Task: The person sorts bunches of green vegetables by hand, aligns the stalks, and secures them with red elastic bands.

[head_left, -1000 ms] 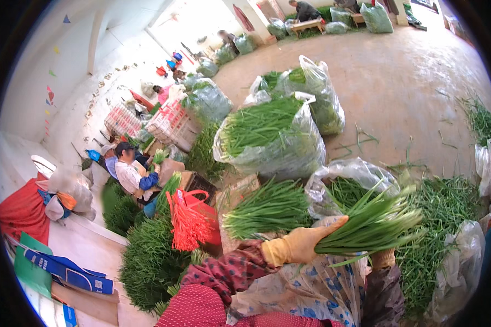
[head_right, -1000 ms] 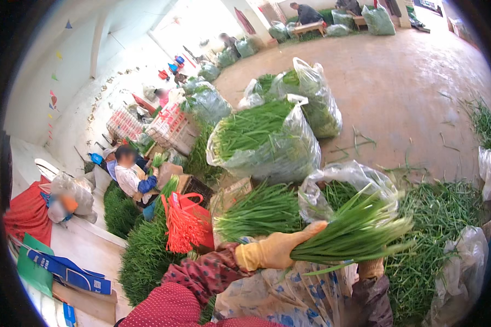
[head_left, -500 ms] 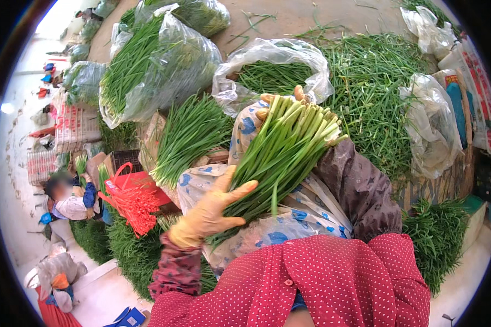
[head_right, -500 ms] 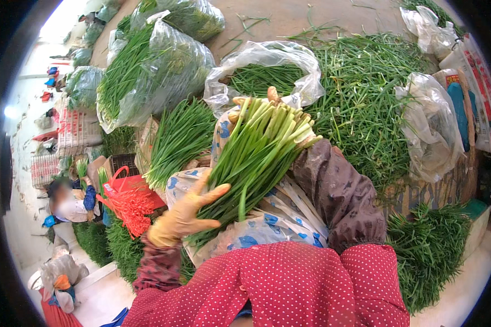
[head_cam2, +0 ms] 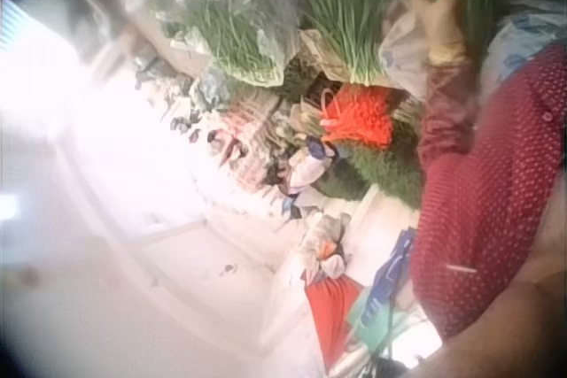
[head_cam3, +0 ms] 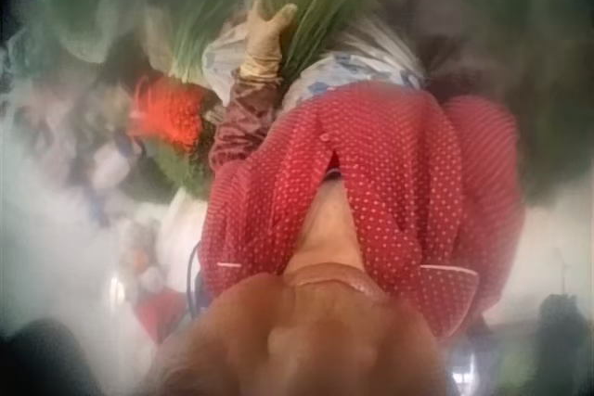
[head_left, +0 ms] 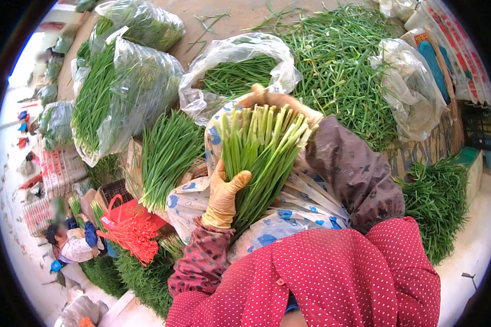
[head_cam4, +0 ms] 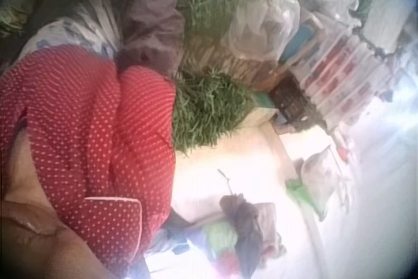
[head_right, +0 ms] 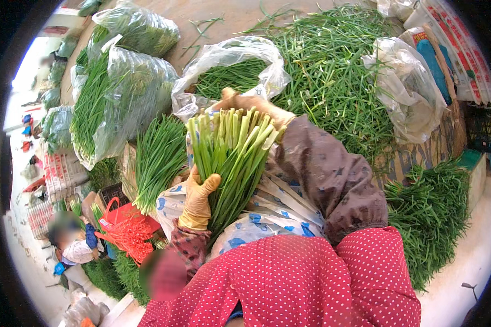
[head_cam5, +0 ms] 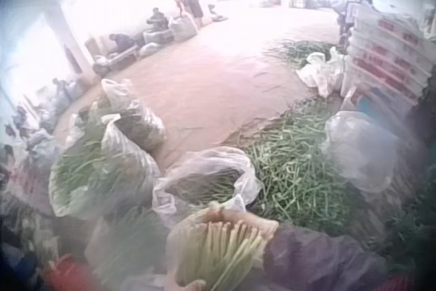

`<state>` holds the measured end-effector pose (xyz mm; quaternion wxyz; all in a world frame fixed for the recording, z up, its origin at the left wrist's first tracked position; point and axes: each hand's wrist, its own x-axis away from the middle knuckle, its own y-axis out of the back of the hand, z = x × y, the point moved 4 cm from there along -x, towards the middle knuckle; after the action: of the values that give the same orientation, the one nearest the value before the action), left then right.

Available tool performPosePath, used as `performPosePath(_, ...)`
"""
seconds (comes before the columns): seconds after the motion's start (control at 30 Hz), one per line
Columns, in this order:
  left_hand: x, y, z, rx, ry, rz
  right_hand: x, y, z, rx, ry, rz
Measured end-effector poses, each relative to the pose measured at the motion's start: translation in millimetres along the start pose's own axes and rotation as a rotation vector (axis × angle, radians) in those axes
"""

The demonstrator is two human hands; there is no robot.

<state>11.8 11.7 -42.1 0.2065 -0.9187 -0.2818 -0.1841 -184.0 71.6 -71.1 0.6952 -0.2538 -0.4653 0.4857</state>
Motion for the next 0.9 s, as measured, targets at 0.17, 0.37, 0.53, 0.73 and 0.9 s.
performPosePath(0.17,1.1,4.3,21.8,0.219,-0.007,-0.184,61.0,113.0,56.0,0.224,0.289,-0.520)
performPosePath(0.37,9.4,2.6,15.5,0.202,-0.064,-0.274,130.7,13.3,35.9,0.701,-0.058,-0.441)
performPosePath(0.53,10.6,-7.5,13.2,0.184,-0.109,-0.288,107.1,5.7,1.5,0.588,0.004,-0.486)
performPosePath(0.73,15.0,2.2,21.5,0.223,-0.136,-0.375,128.5,59.1,55.5,0.308,0.572,-0.547)
performPosePath(0.9,16.7,-4.3,13.0,0.243,-0.160,-0.392,156.7,30.9,118.0,0.546,0.651,-0.625)
